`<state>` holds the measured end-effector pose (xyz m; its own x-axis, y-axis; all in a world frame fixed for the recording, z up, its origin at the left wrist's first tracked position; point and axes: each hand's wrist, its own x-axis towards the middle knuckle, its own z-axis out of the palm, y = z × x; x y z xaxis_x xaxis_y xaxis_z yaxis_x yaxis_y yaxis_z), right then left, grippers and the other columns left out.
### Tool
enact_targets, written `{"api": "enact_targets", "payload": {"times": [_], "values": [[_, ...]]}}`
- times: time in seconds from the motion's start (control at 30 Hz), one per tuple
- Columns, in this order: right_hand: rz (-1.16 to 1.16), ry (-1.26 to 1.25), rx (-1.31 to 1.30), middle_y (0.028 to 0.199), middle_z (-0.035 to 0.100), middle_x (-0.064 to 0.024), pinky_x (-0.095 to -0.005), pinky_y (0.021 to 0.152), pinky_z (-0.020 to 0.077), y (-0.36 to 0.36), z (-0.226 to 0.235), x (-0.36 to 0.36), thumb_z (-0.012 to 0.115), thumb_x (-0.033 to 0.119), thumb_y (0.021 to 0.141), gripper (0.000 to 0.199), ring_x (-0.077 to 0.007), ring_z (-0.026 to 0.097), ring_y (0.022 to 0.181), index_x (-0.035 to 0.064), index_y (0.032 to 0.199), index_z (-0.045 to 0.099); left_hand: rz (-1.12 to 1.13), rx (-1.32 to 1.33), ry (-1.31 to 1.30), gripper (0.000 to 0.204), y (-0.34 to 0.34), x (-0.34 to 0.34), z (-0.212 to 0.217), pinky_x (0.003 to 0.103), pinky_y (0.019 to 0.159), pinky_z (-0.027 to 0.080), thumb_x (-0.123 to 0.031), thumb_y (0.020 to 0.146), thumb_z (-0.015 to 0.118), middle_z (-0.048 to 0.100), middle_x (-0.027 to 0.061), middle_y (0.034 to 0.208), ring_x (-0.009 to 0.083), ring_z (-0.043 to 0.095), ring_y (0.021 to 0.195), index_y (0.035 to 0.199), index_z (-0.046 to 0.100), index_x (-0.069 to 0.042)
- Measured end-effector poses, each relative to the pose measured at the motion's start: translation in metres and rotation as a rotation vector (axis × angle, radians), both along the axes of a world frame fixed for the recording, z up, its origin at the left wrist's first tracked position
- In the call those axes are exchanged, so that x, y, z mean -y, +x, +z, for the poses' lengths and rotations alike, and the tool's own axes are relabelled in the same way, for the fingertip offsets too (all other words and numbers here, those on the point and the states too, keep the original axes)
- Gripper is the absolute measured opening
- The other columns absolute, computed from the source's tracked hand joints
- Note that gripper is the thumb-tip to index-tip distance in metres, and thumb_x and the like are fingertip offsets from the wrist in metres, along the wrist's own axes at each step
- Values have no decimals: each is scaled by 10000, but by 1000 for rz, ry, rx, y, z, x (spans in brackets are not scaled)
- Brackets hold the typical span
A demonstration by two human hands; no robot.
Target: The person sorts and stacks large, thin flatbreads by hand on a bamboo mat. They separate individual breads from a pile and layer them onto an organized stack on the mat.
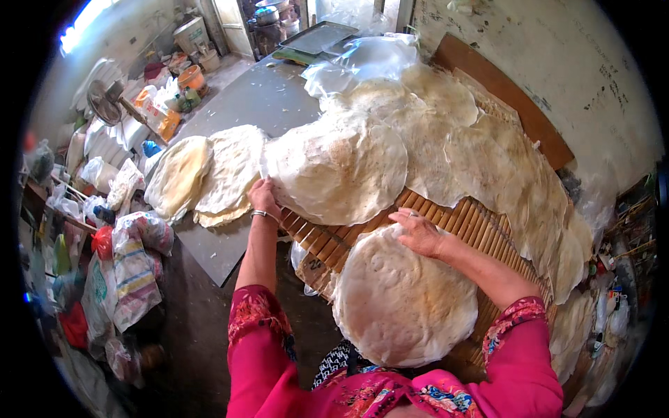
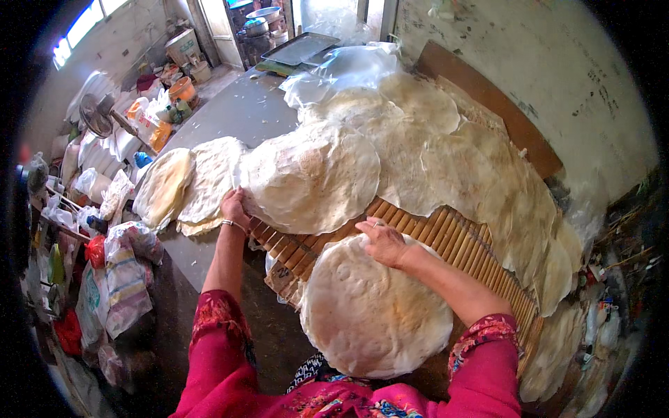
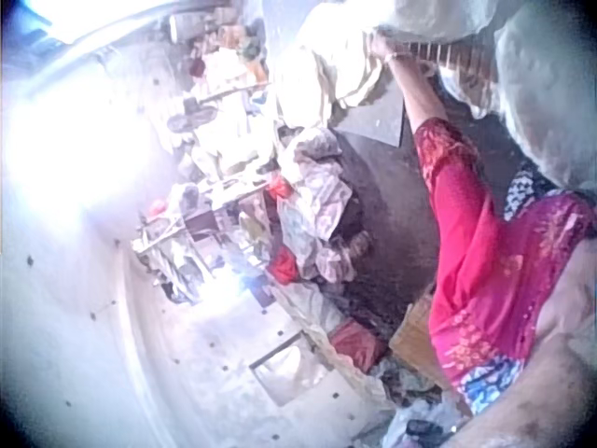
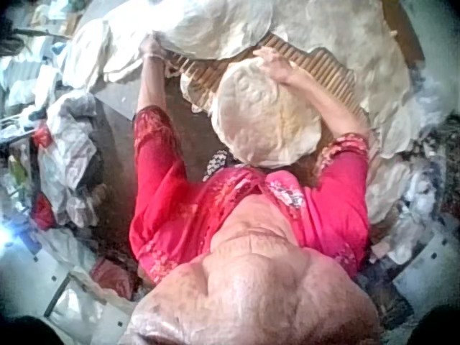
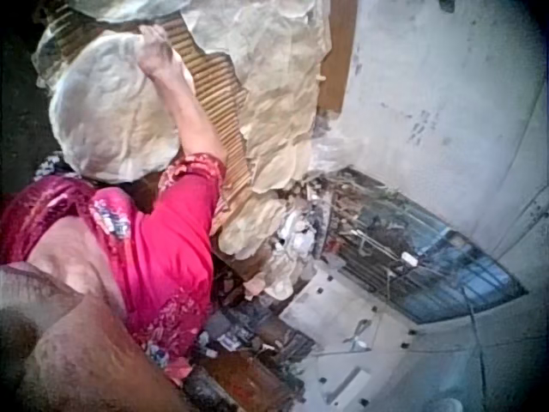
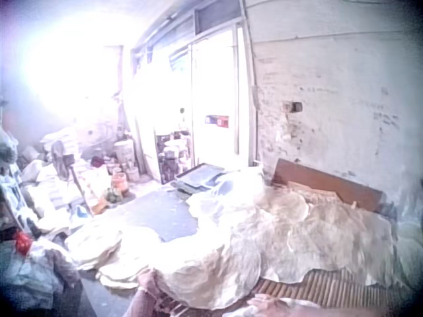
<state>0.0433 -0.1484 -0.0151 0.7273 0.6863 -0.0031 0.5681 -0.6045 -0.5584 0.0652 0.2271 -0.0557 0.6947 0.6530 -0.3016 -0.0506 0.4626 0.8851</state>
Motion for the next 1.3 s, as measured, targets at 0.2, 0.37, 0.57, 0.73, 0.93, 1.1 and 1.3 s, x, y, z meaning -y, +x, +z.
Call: {"api": "enact_targets", "payload": {"times": [0.2,0.37,0.57,0.73,0.93,1.1,1.3], "values": [[10,117,222,1045,536,-169,-393,877,388,-10,-18,-5,553,96,676,375,-342,459,1049,10,1038,506,-150,-99,-7,33,-8,1,23,273,447,418,4,752,576,550,32,618,119,491,495,720,577,-8],[-363,134,-3,906,563,-159,-383,753,431,26,-37,-16,612,175,666,360,-312,539,873,25,980,518,-146,-202,178,42,-13,-7,8,271,473,415,-5,744,587,545,34,615,148,520,537,707,567,-4],[-684,145,-219,745,565,-116,-364,643,438,55,-56,-14,670,251,637,341,-256,552,725,36,841,500,-85,-85,159,24,7,2,33,261,469,412,27,713,591,549,45,602,142,500,505,696,581,13],[-789,96,-107,840,577,-165,-421,708,439,59,-49,-39,674,247,634,355,-338,547,830,41,849,480,-45,-207,115,92,18,-37,-9,278,453,426,83,674,602,550,67,621,162,520,520,714,567,8],[-560,-48,-81,932,559,-162,-416,722,439,61,-42,-37,548,109,656,256,-354,538,854,72,904,500,102,-82,-1,140,40,-59,-35,283,545,487,113,665,598,568,102,692,194,561,582,784,555,53],[-144,-70,397,1114,492,-123,-408,868,349,25,-27,-81,557,91,620,454,-281,418,1090,117,1072,529,92,-45,-28,59,54,-71,-17,271,596,494,98,732,562,577,97,704,180,575,632,766,561,49],[-16,136,498,1067,520,-87,-419,831,351,31,-24,-91,540,80,675,267,-263,447,1068,84,941,564,21,-93,22,176,52,-78,-14,279,650,502,44,724,612,604,93,802,178,596,708,890,555,27]]}}
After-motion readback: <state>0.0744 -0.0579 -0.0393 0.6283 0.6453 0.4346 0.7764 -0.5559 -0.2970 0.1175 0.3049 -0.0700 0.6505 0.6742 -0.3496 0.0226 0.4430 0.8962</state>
